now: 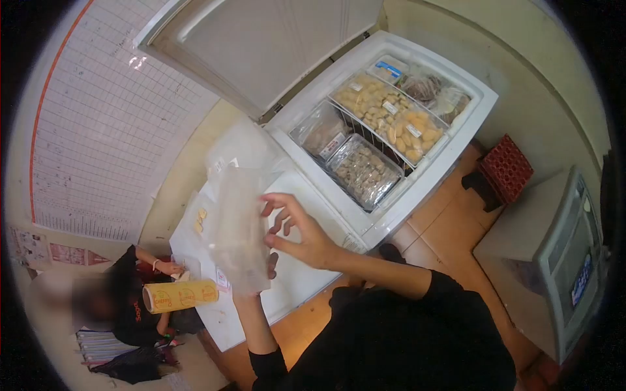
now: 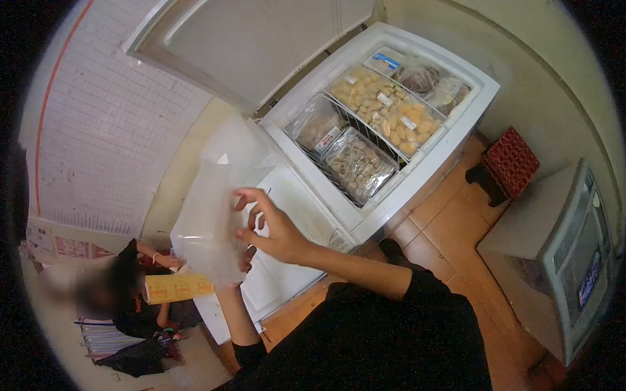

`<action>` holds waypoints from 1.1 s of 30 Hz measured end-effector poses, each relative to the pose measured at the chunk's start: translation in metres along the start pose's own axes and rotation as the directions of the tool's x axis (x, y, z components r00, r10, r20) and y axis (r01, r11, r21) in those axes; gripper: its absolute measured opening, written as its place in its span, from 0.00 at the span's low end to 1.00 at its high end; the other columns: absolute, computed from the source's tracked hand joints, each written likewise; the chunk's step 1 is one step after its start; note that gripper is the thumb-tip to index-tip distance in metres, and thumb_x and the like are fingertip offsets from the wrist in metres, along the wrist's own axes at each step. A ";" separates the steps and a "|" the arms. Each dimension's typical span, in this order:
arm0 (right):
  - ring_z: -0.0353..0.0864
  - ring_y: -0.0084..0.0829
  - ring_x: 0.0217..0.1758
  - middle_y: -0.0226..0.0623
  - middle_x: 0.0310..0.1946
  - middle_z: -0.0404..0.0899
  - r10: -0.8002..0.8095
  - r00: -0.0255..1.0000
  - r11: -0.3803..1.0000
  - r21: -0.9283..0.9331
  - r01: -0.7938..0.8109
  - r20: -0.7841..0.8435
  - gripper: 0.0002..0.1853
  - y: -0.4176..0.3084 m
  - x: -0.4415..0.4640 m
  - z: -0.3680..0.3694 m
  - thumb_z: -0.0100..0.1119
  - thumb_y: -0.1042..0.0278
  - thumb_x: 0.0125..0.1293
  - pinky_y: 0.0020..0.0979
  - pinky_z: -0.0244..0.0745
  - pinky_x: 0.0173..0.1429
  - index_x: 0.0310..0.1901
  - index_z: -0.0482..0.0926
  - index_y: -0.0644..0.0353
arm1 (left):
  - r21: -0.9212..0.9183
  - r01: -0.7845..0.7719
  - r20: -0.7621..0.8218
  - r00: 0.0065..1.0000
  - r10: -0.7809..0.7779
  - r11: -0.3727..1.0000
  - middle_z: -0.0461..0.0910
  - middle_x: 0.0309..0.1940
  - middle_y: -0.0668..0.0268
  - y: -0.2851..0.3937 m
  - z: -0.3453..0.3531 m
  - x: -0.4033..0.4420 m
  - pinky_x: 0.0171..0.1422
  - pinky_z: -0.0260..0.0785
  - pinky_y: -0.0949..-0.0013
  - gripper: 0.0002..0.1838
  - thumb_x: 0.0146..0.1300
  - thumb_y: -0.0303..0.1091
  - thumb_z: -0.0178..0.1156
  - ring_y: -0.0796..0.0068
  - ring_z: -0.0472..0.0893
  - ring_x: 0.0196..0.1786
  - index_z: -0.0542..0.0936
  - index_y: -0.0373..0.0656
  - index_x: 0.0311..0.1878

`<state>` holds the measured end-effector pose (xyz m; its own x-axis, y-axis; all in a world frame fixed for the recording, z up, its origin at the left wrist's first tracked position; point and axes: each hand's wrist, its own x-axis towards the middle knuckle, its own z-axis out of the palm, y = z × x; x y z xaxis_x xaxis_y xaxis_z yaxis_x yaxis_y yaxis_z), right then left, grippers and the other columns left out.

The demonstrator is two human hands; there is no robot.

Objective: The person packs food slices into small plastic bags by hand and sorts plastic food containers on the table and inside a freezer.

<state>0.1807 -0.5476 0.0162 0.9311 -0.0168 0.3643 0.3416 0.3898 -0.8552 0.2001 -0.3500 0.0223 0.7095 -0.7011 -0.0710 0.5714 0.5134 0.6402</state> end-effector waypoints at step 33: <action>0.78 0.31 0.38 0.41 0.41 0.69 -0.069 0.993 0.987 -0.141 0.083 0.096 0.16 0.022 0.042 0.007 0.62 0.75 0.57 0.31 0.76 0.42 0.46 0.70 0.64 | 0.356 -0.364 -0.284 0.835 0.471 0.861 0.76 0.54 0.59 0.016 -0.041 0.011 0.33 0.73 0.71 0.31 0.69 0.55 0.48 0.69 0.77 0.38 0.67 0.42 0.66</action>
<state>0.2265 -0.5333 0.0153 0.8885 0.0450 0.4567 0.4321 0.2532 -0.8656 0.2342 -0.3291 0.0005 0.9788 -0.2033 0.0251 0.0865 0.5215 0.8489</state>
